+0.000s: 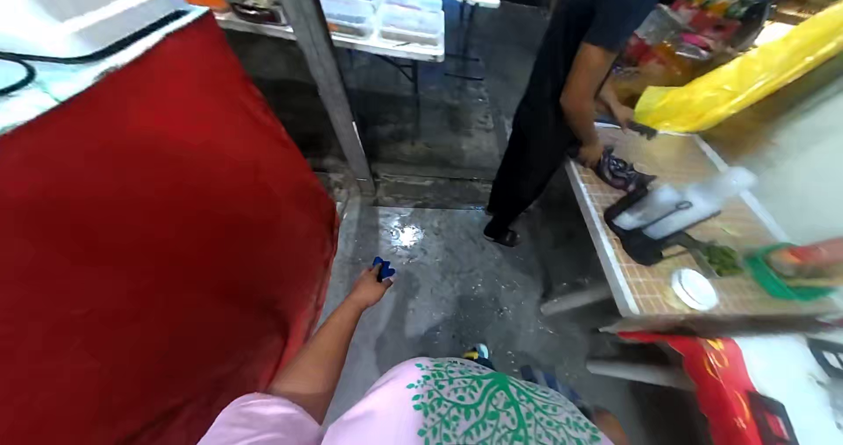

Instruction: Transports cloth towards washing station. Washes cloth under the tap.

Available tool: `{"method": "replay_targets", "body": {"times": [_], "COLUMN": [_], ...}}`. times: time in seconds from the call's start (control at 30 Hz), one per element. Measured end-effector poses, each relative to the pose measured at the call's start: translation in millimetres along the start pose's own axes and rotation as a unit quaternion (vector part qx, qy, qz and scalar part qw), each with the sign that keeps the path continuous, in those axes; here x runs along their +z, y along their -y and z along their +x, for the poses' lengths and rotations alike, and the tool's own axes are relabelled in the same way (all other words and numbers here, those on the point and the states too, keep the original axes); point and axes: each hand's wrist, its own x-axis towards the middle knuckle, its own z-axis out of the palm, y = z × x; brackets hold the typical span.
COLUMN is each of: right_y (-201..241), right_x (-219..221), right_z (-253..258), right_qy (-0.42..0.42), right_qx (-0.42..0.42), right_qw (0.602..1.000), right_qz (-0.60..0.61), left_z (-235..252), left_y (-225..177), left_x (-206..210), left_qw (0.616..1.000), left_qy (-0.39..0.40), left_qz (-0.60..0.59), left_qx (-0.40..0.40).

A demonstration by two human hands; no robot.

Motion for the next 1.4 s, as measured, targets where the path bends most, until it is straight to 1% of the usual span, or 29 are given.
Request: {"method": "replay_targets", "body": {"times": [0.07,0.13,0.2,0.23,0.27,0.3,0.33,0.4,0.47,0.57,0.7,0.77,0.8,0.87,0.93,1.0,1.07,1.13,1.27,1.37,1.4], "right_y": [42,81,131,159,184,212,246,329,415,533,676,739,767,811,849,883,910,927,953,975,983], "right_x": [-26,-45,-67,-80,-92,-107,-123,-161,-198,-242,-281,-292,-296,-301,-313,-335,-358,-373,-407,-440,-453], "right_z": [22,58,91,104,123,144,157,155,148,162,183,199,206,218,225,231,238,252,296,340,355], "right_qy": [-0.003,-0.012,-0.009,-0.002,0.002,0.004,0.011,0.036,0.045,0.04,0.025,0.016,0.015,0.006,-0.006,-0.016,-0.021,-0.033,-0.063,-0.09,-0.098], "right_qx": [-0.023,-0.038,-0.042,-0.048,-0.064,-0.089,-0.113,-0.139,-0.158,-0.185,-0.233,-0.237,-0.234,-0.223,-0.218,-0.211,-0.191,-0.162,-0.101,-0.045,-0.029], "right_qw": [1.0,0.998,0.987,0.983,0.983,0.986,0.987,0.988,0.985,0.979,0.969,0.968,0.968,0.964,0.953,0.939,0.93,0.91,0.855,0.806,0.799], "right_qz": [-0.009,0.058,0.153,0.177,0.173,0.143,0.109,0.051,0.061,0.073,0.082,0.085,0.093,0.142,0.212,0.269,0.315,0.379,0.504,0.583,0.592], "left_z": [25,56,88,104,117,127,134,147,161,183,220,257,279,327,382,441,493,543,647,718,741], "left_y": [-3,-5,-5,-5,-7,-10,-15,-21,-27,-32,-40,-47,-50,-54,-70,-102,-151,-199,-300,-392,-423], "left_x": [-10,-20,-29,-32,-37,-44,-54,-73,-89,-110,-141,-160,-170,-186,-208,-235,-267,-290,-306,-308,-307], "left_qw": [1.0,0.999,0.998,0.997,0.995,0.993,0.989,0.981,0.973,0.96,0.945,0.942,0.943,0.954,0.969,0.984,0.989,0.988,0.983,0.969,0.963], "left_qy": [-0.006,-0.011,-0.022,-0.029,-0.034,-0.037,-0.04,-0.053,-0.087,-0.145,-0.193,-0.192,-0.179,-0.143,-0.088,-0.022,0.056,0.109,0.171,0.226,0.243], "left_qz": [-0.024,-0.033,-0.026,-0.019,-0.009,0.002,0.013,0.019,-0.009,-0.055,-0.078,-0.088,-0.086,-0.059,-0.021,0.022,0.065,0.074,0.062,0.061,0.064], "left_qx": [-0.013,-0.03,-0.054,-0.068,-0.089,-0.113,-0.139,-0.185,-0.215,-0.235,-0.252,-0.263,-0.266,-0.259,-0.23,-0.173,-0.123,-0.08,0.002,0.075,0.098]}}
